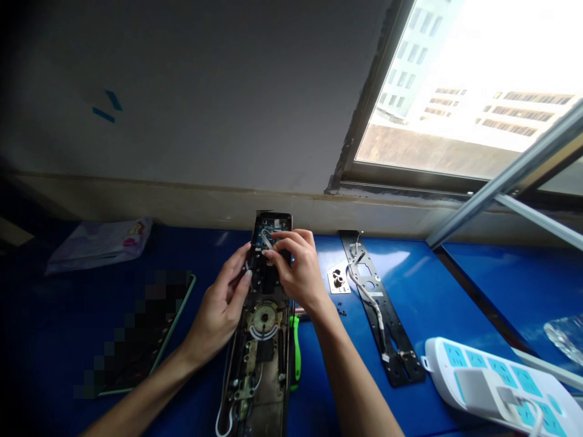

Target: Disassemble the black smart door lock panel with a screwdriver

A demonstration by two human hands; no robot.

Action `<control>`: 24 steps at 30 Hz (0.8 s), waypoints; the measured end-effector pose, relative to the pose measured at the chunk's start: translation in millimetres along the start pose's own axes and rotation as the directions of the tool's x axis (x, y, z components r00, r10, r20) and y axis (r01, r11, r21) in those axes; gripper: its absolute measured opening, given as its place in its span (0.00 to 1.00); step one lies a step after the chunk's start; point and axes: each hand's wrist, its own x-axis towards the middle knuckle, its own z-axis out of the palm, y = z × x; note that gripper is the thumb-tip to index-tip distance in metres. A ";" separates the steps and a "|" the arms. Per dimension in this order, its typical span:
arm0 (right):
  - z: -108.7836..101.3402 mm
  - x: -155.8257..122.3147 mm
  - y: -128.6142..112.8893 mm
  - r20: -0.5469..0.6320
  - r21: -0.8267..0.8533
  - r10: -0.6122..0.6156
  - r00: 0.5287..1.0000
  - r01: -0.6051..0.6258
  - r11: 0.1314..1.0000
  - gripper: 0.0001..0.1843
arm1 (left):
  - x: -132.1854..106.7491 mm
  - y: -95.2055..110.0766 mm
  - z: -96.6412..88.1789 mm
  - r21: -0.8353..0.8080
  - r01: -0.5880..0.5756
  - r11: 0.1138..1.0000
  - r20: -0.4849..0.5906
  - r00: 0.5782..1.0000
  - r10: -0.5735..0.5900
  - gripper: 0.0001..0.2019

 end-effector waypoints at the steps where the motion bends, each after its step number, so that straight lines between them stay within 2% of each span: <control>1: -0.1 0.1 -0.3 -0.001 0.000 0.002 1.000 -0.002 1.000 0.09 | 0.0 -0.1 -0.2 -0.001 -0.004 1.000 0.000 1.000 0.004 0.24; 7: -5.1 0.6 -3.6 0.010 -0.002 -0.012 1.000 0.012 1.000 0.08 | 0.6 0.4 0.0 -0.022 0.007 1.000 0.006 1.000 -0.007 0.24; 9: -5.3 3.1 -2.5 -0.022 -0.009 -0.010 1.000 0.010 1.000 0.08 | 0.6 0.2 0.7 -0.035 0.009 0.999 0.005 1.000 -0.008 0.24; 14: 3.1 8.9 5.9 -0.174 -0.087 0.050 0.983 -0.066 0.994 0.04 | 0.2 -0.9 1.4 -0.021 -0.009 1.000 0.001 1.000 0.009 0.24; 20: 12.1 8.3 11.2 -0.222 -0.096 0.115 0.968 -0.139 0.986 0.04 | -0.3 -0.7 0.3 0.001 -0.018 1.000 -0.001 1.000 0.018 0.24; 24: 14.8 9.1 15.1 -0.211 -0.052 0.153 0.965 -0.168 0.984 0.05 | -0.3 -1.0 1.3 0.002 -0.027 1.000 -0.003 1.000 0.027 0.23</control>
